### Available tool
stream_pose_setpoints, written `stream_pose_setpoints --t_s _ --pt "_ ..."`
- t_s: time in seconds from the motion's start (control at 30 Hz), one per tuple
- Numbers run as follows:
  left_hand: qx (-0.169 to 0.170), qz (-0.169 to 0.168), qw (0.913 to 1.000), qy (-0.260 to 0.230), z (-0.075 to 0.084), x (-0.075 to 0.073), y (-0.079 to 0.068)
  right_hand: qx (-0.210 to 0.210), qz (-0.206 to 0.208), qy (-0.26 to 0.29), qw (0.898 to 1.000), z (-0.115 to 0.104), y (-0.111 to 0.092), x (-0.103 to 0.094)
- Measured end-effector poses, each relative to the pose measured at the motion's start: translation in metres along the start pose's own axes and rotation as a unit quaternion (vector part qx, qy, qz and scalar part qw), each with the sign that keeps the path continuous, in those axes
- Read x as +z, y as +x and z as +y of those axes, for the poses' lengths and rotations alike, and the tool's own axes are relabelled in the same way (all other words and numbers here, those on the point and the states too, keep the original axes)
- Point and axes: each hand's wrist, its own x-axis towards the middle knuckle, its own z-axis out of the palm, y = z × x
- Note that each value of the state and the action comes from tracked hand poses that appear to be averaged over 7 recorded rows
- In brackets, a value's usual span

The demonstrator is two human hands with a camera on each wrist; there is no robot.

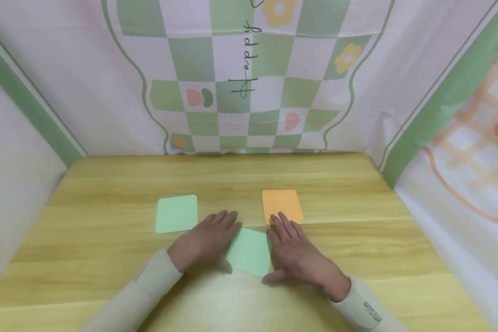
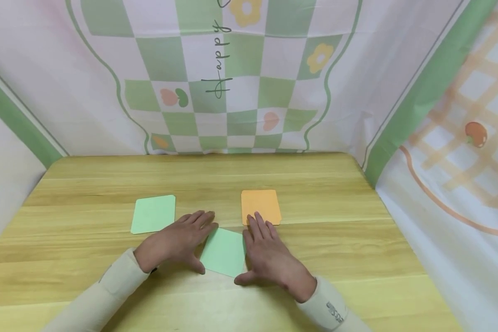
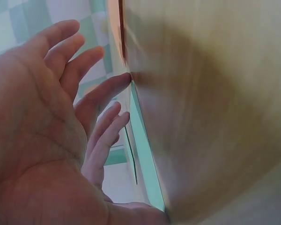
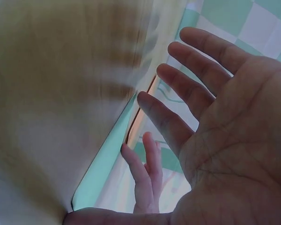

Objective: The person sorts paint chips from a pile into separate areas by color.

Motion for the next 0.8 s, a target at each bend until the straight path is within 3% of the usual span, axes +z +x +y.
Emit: stream_pose_setpoints --t_s 0.23,0.5,0.8 --pt "0.006 -0.009 0.9999 -0.005 0.001 0.0 0.005 -0.012 0.016 0.004 1.0 0.001 -0.002 0.002" --pt "0.024 0.012 0.9995 0.016 0.001 0.002 0.011 -0.013 0.034 0.007 0.999 0.002 -0.002 0.005" --pt "0.017 -0.022 0.9996 0.005 0.0 0.0 0.016 -0.01 0.031 0.009 0.999 0.003 0.0 0.008"
